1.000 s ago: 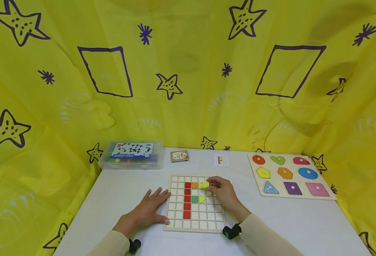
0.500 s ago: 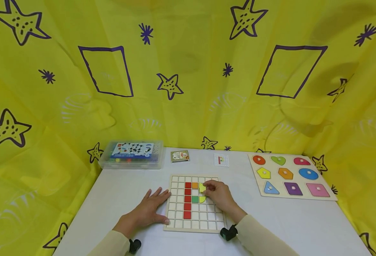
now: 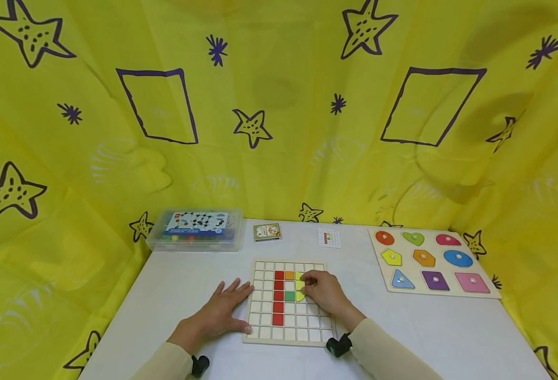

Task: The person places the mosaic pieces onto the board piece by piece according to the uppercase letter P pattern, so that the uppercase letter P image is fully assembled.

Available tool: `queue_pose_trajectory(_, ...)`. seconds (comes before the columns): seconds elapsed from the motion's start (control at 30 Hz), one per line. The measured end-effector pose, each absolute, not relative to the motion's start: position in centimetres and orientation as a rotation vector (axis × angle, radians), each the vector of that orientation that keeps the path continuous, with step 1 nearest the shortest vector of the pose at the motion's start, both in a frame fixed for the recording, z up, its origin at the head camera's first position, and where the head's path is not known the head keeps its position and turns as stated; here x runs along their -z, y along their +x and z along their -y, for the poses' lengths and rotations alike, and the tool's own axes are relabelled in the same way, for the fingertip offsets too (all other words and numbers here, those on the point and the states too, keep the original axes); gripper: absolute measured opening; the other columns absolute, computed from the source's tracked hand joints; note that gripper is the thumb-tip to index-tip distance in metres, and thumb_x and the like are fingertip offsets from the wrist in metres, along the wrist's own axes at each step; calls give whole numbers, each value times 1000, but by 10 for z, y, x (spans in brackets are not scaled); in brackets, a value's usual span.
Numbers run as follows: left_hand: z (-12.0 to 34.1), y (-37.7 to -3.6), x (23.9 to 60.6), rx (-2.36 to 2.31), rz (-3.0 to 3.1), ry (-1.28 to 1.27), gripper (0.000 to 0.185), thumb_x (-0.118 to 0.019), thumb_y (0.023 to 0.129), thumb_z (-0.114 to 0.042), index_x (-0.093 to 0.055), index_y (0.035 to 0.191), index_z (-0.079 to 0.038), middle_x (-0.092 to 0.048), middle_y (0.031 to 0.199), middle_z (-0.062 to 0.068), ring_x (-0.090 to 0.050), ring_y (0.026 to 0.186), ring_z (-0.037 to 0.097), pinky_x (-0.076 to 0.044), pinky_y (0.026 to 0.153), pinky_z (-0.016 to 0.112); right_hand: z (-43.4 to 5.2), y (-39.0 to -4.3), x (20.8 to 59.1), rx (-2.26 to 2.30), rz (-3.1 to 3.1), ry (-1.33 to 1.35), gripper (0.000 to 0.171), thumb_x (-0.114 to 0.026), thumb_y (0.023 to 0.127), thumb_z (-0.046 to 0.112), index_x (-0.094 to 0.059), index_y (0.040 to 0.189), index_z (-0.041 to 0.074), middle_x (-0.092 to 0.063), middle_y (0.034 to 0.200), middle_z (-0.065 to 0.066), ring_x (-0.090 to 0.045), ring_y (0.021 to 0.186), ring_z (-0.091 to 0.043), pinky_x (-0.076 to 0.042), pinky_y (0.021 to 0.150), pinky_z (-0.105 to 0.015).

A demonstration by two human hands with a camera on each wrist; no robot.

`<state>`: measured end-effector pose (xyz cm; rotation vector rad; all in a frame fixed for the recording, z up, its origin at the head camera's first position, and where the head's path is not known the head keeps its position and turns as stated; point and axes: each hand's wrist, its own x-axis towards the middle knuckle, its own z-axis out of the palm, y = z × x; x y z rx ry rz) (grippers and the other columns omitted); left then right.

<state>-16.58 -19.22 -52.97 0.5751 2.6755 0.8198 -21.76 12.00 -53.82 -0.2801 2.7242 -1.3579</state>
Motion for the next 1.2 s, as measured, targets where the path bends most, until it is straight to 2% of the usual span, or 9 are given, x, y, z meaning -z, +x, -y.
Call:
queue_pose_trajectory(0.43, 193, -166, 531, -809, -2676, 557, 105, -88, 77, -52, -42, 163, -13, -37, 171, 8, -17, 163, 39, -2, 132, 64, -119, -219, 537, 1310, -2725, -278, 18, -81, 89, 5, -79, 106, 8, -72, 94, 2, -60, 88, -14, -55, 83, -34)
queue_pose_trajectory(0.73, 195, -167, 533, -817, -2683, 619, 106, -88, 76, -51, -42, 162, -10, -39, 170, 11, -19, 162, 41, -4, 131, 66, -121, -217, 534, 1420, -2698, -250, 16, -79, 91, 6, -79, 107, 7, -72, 92, 1, -60, 84, -13, -53, 78, -31)
queue_pose_trajectory(1.0, 195, -168, 534, -780, -2684, 602, 106, -89, 76, -52, -42, 162, -12, -39, 170, 10, -20, 162, 40, -5, 131, 65, -130, -216, 533, 1571, -2679, -146, 20, -73, 99, 12, -77, 118, 7, -69, 98, -1, -56, 87, -16, -50, 71, -24)
queue_pose_trajectory(1.13, 196, -168, 532, -767, -2687, 593, 106, -87, 77, -55, -42, 162, -11, -39, 170, 10, -21, 162, 40, -6, 131, 66, -137, -216, 528, 1576, -2702, -73, 27, -73, 101, 18, -75, 126, 8, -70, 104, -2, -57, 92, -17, -50, 73, -23)
queue_pose_trajectory(1.2, 197, -167, 529, -770, -2703, 573, 100, -84, 82, -56, -43, 162, -12, -40, 169, 8, -23, 162, 39, -6, 131, 66, -142, -214, 524, 1551, -2741, -72, 32, -73, 101, 21, -72, 130, 7, -71, 108, -4, -58, 95, -18, -51, 76, -24)
